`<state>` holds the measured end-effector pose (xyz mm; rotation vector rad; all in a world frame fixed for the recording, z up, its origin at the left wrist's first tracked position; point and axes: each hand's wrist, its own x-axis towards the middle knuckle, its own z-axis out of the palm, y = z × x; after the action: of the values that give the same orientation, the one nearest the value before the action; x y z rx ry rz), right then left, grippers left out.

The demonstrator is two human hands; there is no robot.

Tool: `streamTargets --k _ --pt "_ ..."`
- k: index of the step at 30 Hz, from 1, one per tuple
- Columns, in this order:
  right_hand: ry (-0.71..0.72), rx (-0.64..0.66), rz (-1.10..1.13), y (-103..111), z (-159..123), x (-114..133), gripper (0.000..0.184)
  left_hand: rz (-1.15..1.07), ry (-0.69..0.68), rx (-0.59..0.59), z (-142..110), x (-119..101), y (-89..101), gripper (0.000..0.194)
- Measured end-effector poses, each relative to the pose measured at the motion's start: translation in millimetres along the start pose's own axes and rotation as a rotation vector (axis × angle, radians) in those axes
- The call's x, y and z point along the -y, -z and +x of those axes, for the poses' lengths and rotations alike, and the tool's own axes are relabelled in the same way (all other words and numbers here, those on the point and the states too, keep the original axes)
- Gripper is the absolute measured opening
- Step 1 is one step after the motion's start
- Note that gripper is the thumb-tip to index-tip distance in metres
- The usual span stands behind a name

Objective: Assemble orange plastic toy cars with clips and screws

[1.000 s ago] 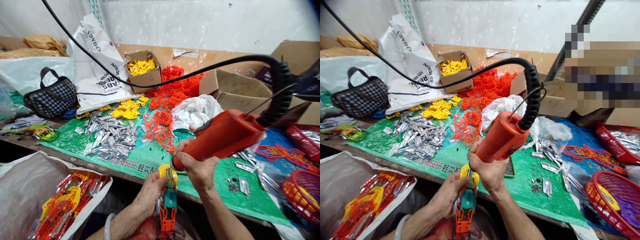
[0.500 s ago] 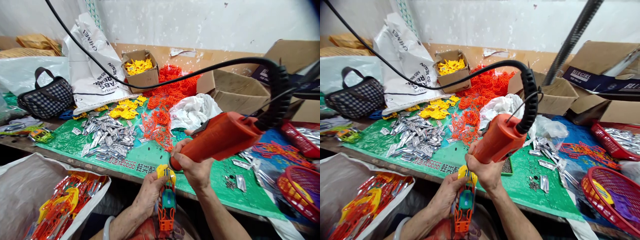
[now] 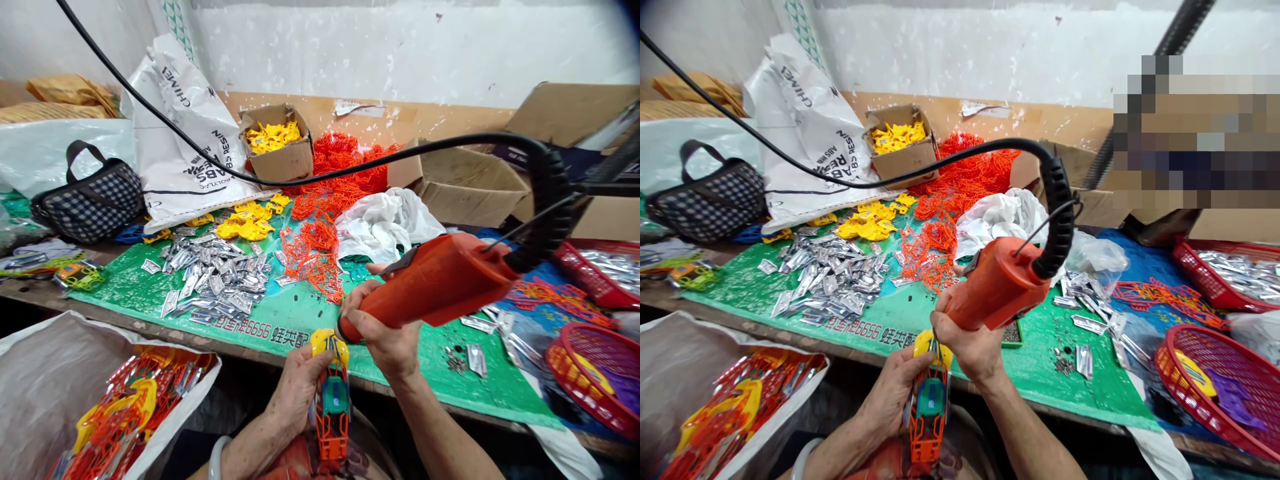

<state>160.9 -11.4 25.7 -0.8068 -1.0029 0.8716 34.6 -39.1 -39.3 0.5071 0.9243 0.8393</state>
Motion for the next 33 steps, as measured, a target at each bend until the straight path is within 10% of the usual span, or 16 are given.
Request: streamTargets --k 33 --pt "-0.029 0.110 -0.056 5.1 -3.1 -1.7 0.014 0.026 0.015 0.029 -1.3 -1.1 4.5 0.033"
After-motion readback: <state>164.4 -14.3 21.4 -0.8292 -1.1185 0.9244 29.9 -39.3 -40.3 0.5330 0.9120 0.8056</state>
